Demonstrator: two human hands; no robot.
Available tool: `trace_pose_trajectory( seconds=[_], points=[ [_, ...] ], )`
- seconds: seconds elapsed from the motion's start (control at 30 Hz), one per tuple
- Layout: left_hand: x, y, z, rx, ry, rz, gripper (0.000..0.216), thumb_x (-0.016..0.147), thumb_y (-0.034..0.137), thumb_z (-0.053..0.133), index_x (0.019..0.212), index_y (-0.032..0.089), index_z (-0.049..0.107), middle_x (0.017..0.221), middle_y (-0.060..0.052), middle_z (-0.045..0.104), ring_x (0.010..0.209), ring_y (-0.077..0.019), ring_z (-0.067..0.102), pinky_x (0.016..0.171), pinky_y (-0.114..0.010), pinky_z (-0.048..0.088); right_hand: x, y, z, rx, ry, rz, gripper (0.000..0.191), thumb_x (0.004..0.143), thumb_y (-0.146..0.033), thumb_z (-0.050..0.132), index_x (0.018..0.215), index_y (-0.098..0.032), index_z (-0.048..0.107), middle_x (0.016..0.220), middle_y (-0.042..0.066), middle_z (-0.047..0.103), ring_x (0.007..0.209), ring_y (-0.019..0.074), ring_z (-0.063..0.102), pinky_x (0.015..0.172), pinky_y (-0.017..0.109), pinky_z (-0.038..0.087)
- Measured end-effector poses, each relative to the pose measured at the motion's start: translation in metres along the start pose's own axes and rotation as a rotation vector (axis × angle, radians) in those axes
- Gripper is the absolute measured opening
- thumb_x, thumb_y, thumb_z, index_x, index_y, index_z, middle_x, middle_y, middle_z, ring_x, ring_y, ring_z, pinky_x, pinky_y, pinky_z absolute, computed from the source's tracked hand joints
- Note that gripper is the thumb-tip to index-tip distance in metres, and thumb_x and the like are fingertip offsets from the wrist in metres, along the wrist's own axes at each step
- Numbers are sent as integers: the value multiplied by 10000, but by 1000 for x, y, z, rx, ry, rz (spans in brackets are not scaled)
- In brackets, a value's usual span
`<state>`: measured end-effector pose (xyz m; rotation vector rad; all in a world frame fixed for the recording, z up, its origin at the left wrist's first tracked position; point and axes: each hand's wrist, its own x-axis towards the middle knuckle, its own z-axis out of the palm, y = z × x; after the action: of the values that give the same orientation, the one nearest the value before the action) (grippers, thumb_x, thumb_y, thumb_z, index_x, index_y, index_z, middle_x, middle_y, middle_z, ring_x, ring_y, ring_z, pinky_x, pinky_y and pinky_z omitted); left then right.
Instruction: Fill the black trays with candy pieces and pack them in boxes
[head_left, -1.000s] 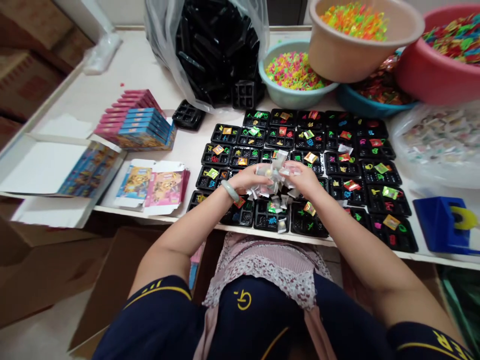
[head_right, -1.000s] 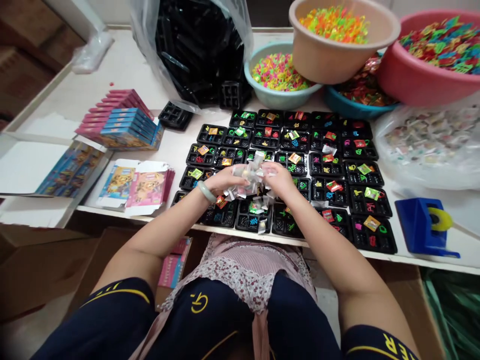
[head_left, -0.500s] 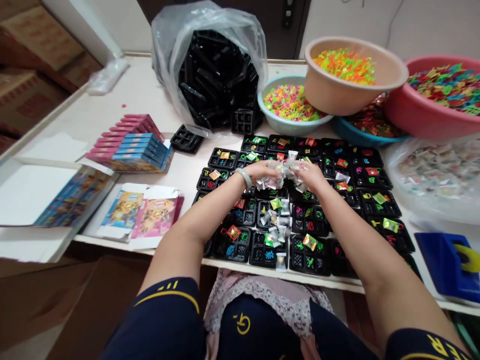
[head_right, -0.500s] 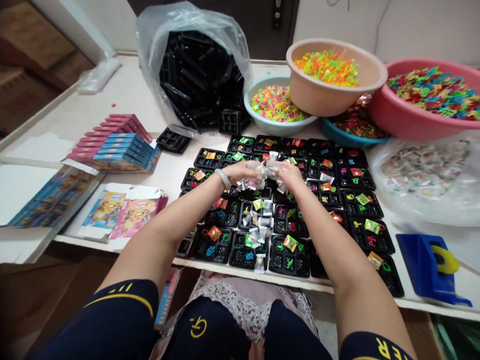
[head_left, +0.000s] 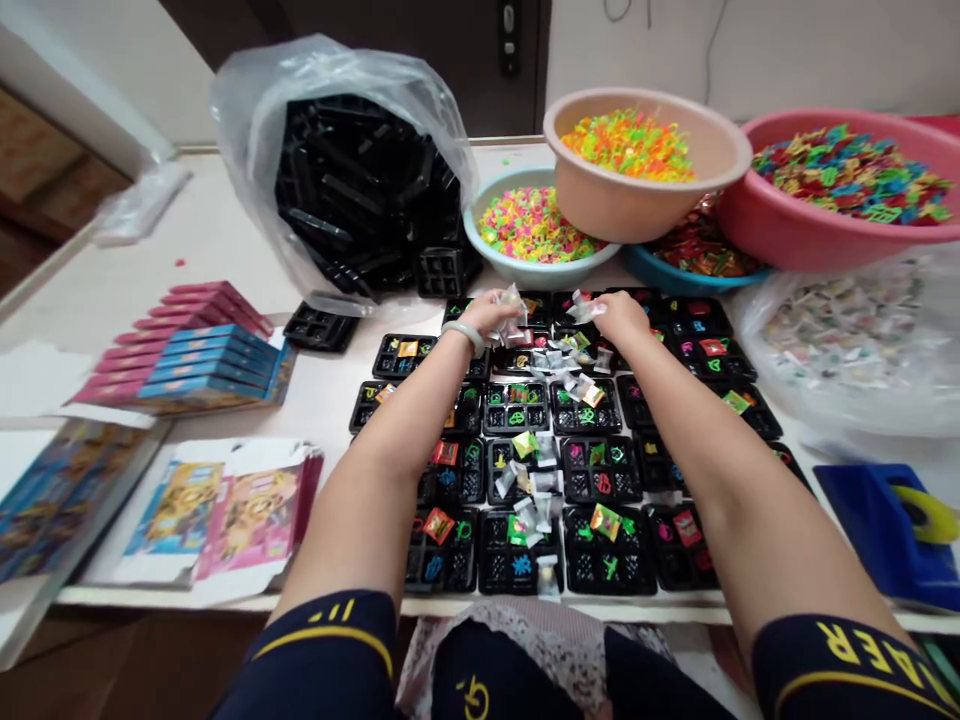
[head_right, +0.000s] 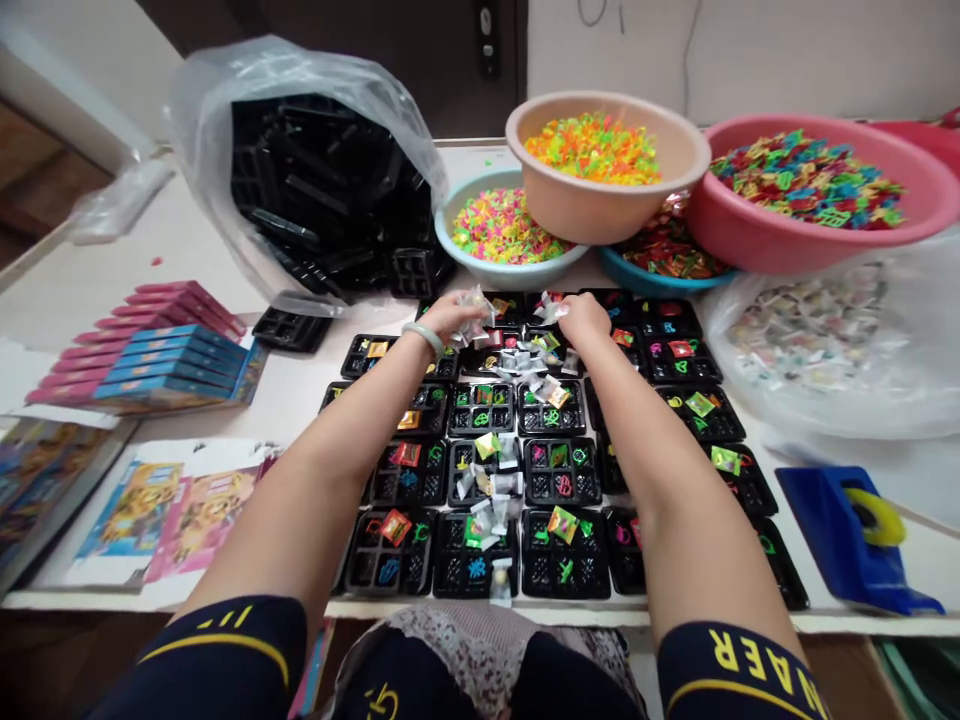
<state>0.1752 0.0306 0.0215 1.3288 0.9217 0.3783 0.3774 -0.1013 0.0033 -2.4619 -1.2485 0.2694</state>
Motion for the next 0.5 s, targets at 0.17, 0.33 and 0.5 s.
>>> trace_pose_trajectory(
  seconds=[0.17,0.33,0.5],
  points=[
    [13,5,-6,190,139,16,328,612,134,797,833,148,556,593,27,587,468,-96,521,526,-235,414,13,7,3,-11,-34,26,317,866,-304,546,1116,-237,730,1122,130,649,926,272,659,826,356,496],
    [12,3,-28,189,151,88,371,552,214,807,822,159,559,611,41,580,513,-99,525,509,-212,400,13,59,-19,-20,95,2,306,877,-321,538,1097,-236,733,1110,104,644,948,257,636,845,347,486],
    [-2,1,-50,97,175,105,382,517,215,782,817,149,555,636,48,588,544,-102,543,526,-212,426,4,124,-40,-92,74,27,269,861,-337,591,1063,-248,744,1166,90,616,1026,259,608,907,361,470]
  ],
)
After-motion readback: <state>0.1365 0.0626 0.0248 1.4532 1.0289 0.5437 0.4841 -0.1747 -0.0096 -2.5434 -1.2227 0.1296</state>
